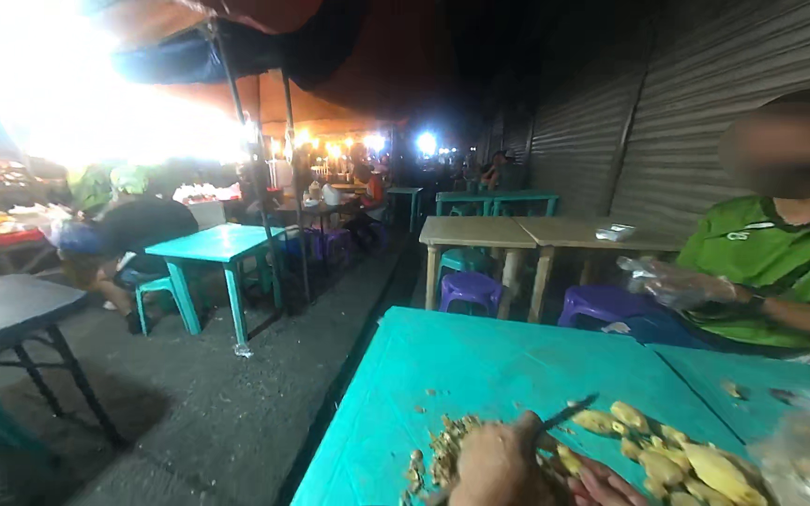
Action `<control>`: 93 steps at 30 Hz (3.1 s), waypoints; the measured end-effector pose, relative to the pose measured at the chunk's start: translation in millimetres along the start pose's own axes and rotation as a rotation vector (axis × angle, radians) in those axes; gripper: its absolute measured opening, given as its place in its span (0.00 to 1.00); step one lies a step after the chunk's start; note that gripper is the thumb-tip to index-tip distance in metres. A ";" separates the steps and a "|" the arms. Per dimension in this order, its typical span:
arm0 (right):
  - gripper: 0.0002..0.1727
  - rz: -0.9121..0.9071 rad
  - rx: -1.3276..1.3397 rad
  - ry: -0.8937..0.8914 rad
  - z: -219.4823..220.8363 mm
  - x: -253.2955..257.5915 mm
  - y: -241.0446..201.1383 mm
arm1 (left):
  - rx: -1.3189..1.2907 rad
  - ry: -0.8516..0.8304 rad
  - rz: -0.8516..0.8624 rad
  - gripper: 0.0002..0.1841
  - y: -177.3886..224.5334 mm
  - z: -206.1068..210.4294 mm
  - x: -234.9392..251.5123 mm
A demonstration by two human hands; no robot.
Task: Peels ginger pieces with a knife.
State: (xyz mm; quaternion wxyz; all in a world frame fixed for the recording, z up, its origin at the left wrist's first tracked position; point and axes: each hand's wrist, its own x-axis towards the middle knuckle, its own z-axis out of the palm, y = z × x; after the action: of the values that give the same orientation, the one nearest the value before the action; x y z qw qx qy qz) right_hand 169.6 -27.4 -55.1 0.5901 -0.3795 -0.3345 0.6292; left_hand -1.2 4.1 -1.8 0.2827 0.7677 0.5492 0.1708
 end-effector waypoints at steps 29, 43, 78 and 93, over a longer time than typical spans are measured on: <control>0.13 0.062 0.268 0.163 20.1 -6.1 0.9 | -0.033 0.003 -0.025 0.22 7.5 -0.6 -4.8; 0.13 -0.147 -0.247 0.179 19.2 -11.5 0.8 | -0.001 -0.026 -0.065 0.21 6.3 2.3 -3.0; 0.12 -0.331 -0.284 0.092 12.1 -5.4 -0.9 | 0.102 -0.006 -0.136 0.19 2.9 -5.1 -0.9; 0.12 -0.145 -0.387 0.212 9.3 -6.8 -7.7 | 0.211 -0.037 -0.034 0.24 30.0 13.1 -17.4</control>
State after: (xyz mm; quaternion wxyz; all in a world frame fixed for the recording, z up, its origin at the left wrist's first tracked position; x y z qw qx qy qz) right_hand 165.4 -33.3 -43.3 0.5820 -0.5245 -0.4112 0.4659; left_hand 22.9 -22.7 7.4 0.2130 0.7868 0.5718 0.0930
